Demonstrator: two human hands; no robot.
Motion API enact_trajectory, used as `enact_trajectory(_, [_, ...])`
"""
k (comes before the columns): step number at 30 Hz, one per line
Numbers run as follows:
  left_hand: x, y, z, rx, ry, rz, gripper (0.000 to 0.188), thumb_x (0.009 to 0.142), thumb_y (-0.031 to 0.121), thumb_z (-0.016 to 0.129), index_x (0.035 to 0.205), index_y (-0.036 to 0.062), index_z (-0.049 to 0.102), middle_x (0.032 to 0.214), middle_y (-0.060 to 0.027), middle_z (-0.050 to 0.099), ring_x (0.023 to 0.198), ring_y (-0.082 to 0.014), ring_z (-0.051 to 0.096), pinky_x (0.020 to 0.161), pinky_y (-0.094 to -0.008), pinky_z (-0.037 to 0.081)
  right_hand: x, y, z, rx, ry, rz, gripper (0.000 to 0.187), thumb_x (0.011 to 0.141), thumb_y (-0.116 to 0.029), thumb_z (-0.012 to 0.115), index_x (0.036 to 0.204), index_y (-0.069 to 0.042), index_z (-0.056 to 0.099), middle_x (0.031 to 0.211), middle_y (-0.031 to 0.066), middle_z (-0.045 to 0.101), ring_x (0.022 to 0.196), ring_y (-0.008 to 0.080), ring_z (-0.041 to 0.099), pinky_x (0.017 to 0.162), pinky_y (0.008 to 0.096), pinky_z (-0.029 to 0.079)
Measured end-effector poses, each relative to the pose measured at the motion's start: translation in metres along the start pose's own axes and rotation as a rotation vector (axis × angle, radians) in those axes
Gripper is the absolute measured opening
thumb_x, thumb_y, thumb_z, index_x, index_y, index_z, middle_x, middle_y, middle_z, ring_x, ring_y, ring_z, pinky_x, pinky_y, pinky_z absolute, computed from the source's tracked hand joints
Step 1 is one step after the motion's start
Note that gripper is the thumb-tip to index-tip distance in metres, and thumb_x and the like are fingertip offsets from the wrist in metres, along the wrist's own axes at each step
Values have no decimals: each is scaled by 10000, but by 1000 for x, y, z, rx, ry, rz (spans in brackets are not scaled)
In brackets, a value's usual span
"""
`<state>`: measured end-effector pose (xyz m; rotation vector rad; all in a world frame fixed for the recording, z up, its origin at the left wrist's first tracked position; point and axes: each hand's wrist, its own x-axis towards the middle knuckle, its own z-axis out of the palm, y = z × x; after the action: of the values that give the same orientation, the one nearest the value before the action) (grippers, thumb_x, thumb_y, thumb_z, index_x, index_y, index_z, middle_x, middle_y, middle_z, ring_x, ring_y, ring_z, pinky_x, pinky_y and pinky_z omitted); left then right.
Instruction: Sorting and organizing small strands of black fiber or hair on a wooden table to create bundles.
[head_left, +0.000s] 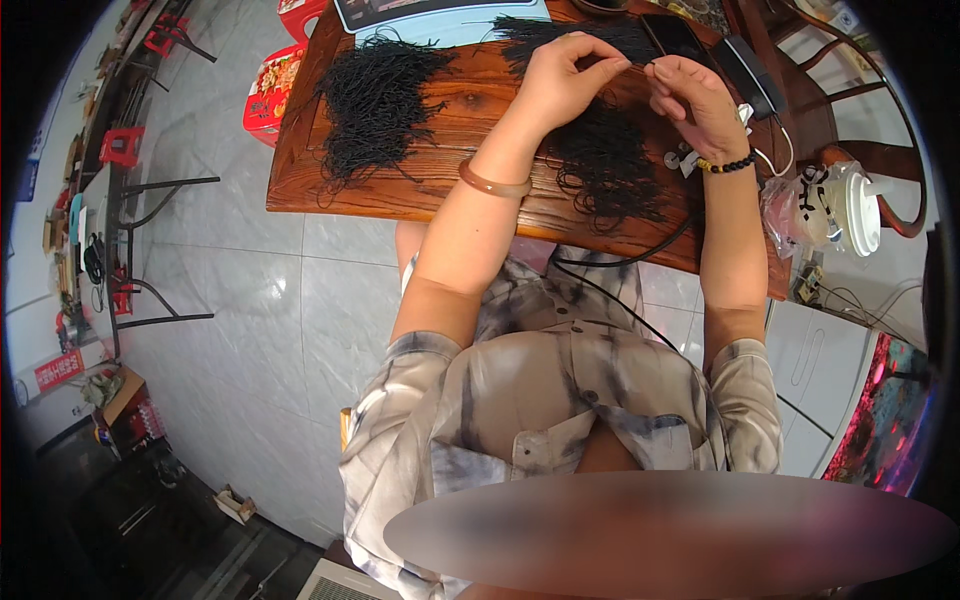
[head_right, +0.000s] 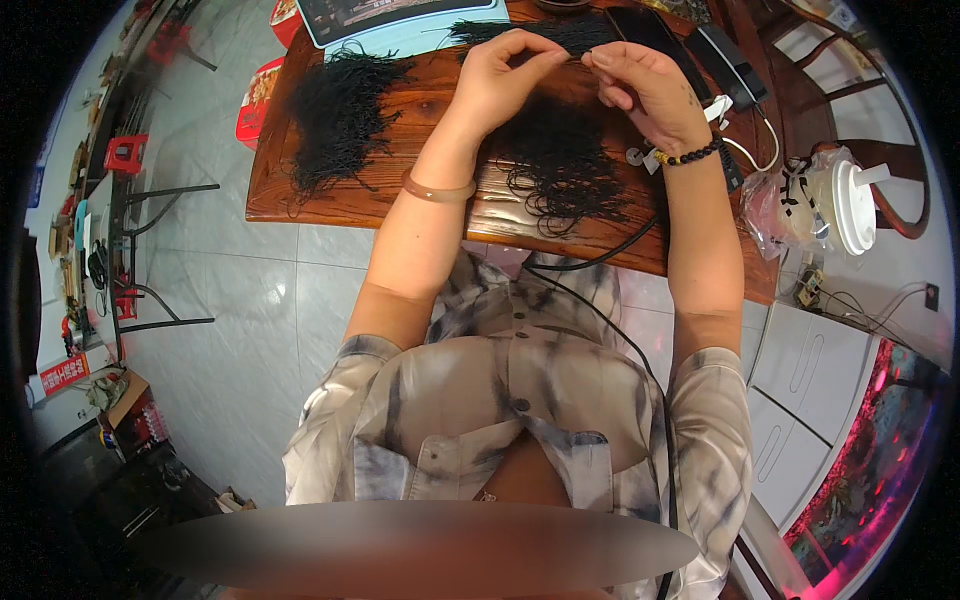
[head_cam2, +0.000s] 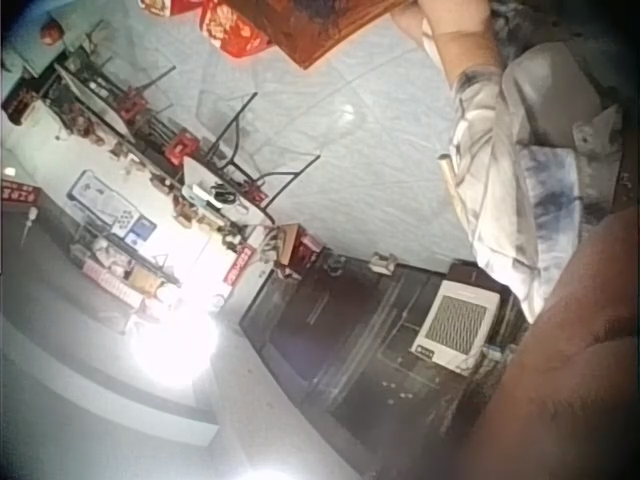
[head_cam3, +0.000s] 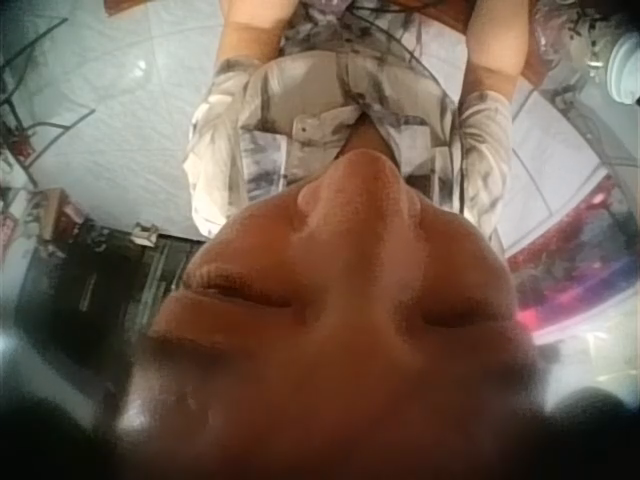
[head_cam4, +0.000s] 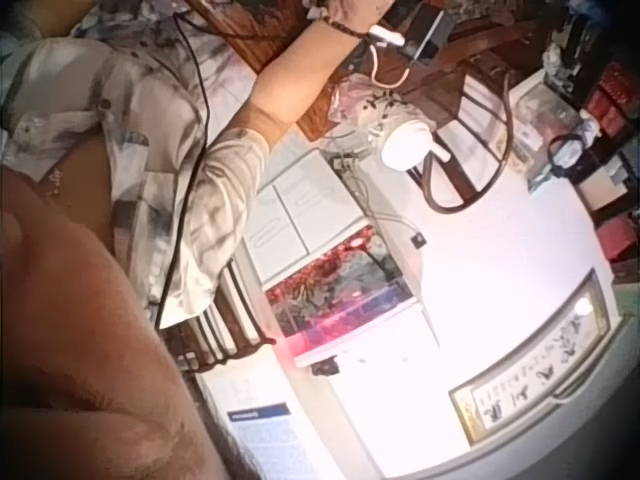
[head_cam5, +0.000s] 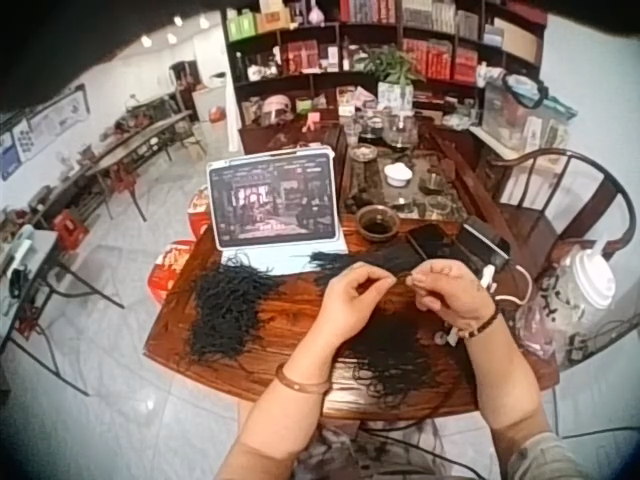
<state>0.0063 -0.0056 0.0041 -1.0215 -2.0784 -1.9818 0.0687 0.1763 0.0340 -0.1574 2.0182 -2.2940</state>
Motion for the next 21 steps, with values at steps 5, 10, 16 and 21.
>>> enact_trajectory(5, [-4, -2, 10, 299, -24, 324, 79, 771, 122, 640, 804, 49, 632, 745, -72, 589, 707, -241, 587, 641, -314, 469, 8, 15, 14, 187, 155, -125, 155, 841, -108, 594, 921, 15, 642, 776, 48, 625, 538, 59, 457, 538, 201, 379])
enact_trajectory(10, [1, -9, 1, 686, -34, 531, 61, 765, 138, 616, 792, 86, 600, 730, -56, 577, 673, -270, 567, 597, -365, 433, 10, 12, 11, -1161, 238, -731, 90, 761, -117, 640, 833, -65, 657, 749, 52, 605, 634, 166, 580, 569, 243, 441])
enact_trajectory(16, [-1, -11, 7, 632, -49, 571, 64, 729, 128, 646, 774, 91, 620, 731, -43, 591, 648, -245, 579, 590, -348, 455, 7, 14, 2, -1241, 194, -534, 101, 692, -112, 683, 758, -62, 625, 696, 41, 566, 606, 165, 564, 553, 257, 443])
enact_trajectory(21, [-1, -12, 7, 496, -6, 509, 77, 715, 137, 674, 762, 84, 643, 740, -46, 612, 675, -233, 604, 585, -317, 482, 10, 15, 2, -933, 162, -496, 120, 677, -53, 681, 754, -20, 596, 677, 22, 559, 609, 108, 552, 558, 232, 437])
